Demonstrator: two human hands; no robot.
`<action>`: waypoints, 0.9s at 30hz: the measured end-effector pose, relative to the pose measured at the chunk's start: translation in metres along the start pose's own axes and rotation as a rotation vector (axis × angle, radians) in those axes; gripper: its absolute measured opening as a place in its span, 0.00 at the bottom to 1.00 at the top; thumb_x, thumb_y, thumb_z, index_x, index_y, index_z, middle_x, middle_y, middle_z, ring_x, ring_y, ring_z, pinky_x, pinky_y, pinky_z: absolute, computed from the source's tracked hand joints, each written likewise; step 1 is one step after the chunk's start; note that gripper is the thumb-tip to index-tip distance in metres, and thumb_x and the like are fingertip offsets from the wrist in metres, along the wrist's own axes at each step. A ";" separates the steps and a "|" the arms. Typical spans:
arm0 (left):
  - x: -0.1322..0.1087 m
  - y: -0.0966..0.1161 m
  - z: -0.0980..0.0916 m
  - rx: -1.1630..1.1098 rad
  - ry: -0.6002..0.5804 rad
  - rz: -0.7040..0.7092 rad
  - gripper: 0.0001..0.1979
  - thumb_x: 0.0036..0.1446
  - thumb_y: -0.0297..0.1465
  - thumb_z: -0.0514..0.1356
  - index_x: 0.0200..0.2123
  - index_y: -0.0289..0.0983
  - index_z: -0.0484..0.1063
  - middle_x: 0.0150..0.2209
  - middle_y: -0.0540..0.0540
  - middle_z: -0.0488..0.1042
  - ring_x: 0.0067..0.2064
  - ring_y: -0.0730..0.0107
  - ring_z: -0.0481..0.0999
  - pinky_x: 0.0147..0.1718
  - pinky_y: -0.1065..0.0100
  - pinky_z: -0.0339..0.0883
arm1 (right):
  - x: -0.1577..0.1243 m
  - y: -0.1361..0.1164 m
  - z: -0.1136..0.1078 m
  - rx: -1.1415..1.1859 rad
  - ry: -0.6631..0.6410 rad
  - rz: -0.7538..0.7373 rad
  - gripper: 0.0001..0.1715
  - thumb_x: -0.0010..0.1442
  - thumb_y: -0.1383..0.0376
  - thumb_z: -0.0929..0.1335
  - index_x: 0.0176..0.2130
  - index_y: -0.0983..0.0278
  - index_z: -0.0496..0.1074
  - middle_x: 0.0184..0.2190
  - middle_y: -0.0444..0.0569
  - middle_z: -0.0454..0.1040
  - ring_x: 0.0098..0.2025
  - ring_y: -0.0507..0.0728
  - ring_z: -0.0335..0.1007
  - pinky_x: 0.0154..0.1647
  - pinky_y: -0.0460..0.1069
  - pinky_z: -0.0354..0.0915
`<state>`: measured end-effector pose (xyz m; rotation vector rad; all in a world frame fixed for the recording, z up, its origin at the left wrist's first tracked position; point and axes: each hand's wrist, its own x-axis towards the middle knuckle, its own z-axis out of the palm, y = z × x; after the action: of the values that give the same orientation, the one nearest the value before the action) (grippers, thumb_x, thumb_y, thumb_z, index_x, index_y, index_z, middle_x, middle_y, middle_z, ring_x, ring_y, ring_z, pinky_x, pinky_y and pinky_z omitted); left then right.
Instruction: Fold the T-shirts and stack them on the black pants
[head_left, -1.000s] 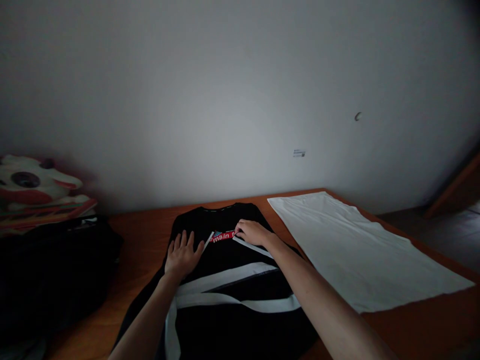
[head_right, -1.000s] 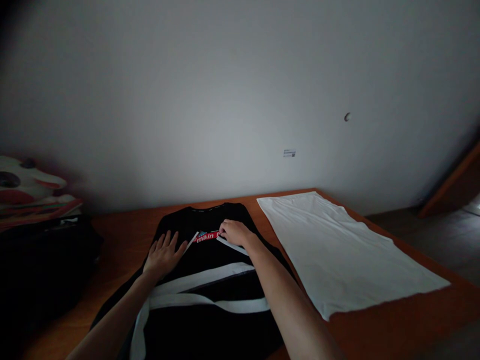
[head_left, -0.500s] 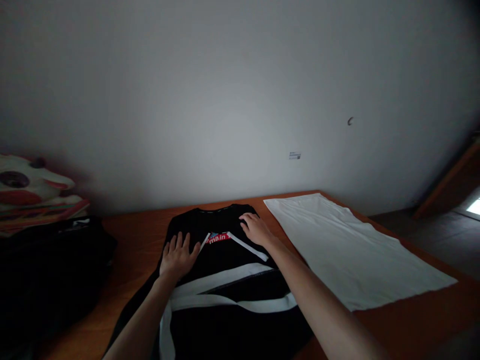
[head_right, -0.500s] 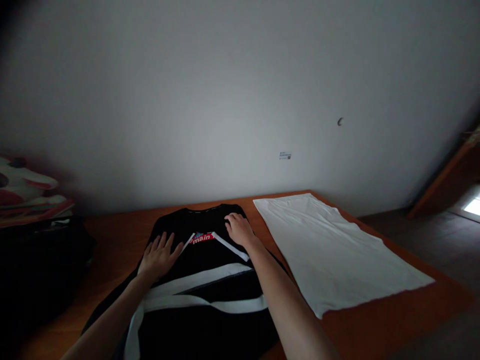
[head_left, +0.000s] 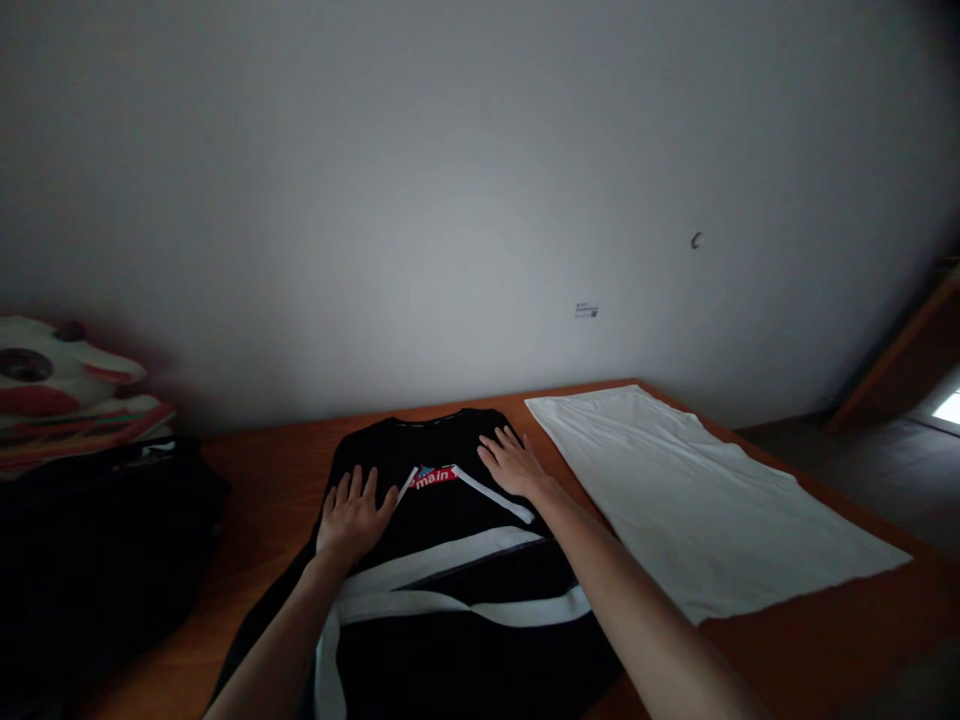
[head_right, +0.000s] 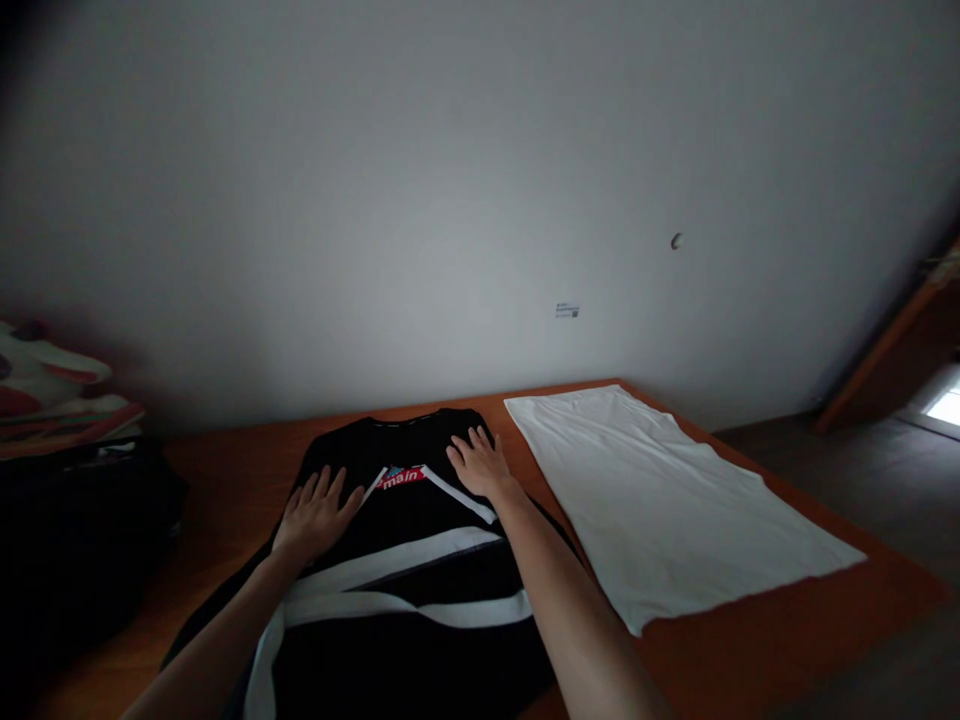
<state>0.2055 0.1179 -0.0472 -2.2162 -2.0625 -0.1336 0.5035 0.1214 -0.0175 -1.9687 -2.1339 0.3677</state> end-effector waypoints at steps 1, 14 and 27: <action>0.000 0.000 0.000 0.004 0.000 -0.001 0.35 0.65 0.47 0.44 0.69 0.33 0.58 0.70 0.32 0.57 0.71 0.43 0.56 0.65 0.46 0.51 | 0.003 -0.001 0.002 0.003 0.002 -0.018 0.35 0.73 0.49 0.49 0.71 0.57 0.54 0.74 0.54 0.45 0.76 0.62 0.31 0.72 0.64 0.32; -0.003 0.002 -0.003 0.052 0.002 0.000 0.36 0.66 0.48 0.44 0.69 0.32 0.57 0.70 0.31 0.56 0.71 0.44 0.55 0.65 0.48 0.50 | 0.009 -0.013 0.015 0.009 -0.087 0.054 0.51 0.63 0.31 0.48 0.73 0.54 0.46 0.75 0.55 0.36 0.75 0.72 0.24 0.70 0.68 0.23; -0.002 0.003 -0.005 0.005 -0.029 -0.002 0.37 0.66 0.47 0.43 0.69 0.29 0.56 0.71 0.29 0.54 0.71 0.43 0.53 0.66 0.47 0.50 | 0.018 -0.004 0.011 0.255 0.048 0.138 0.46 0.69 0.42 0.49 0.72 0.68 0.51 0.73 0.58 0.47 0.75 0.63 0.38 0.72 0.60 0.38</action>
<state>0.2084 0.1151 -0.0429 -2.2262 -2.0773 -0.0974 0.4952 0.1387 -0.0269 -1.9594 -1.8241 0.5784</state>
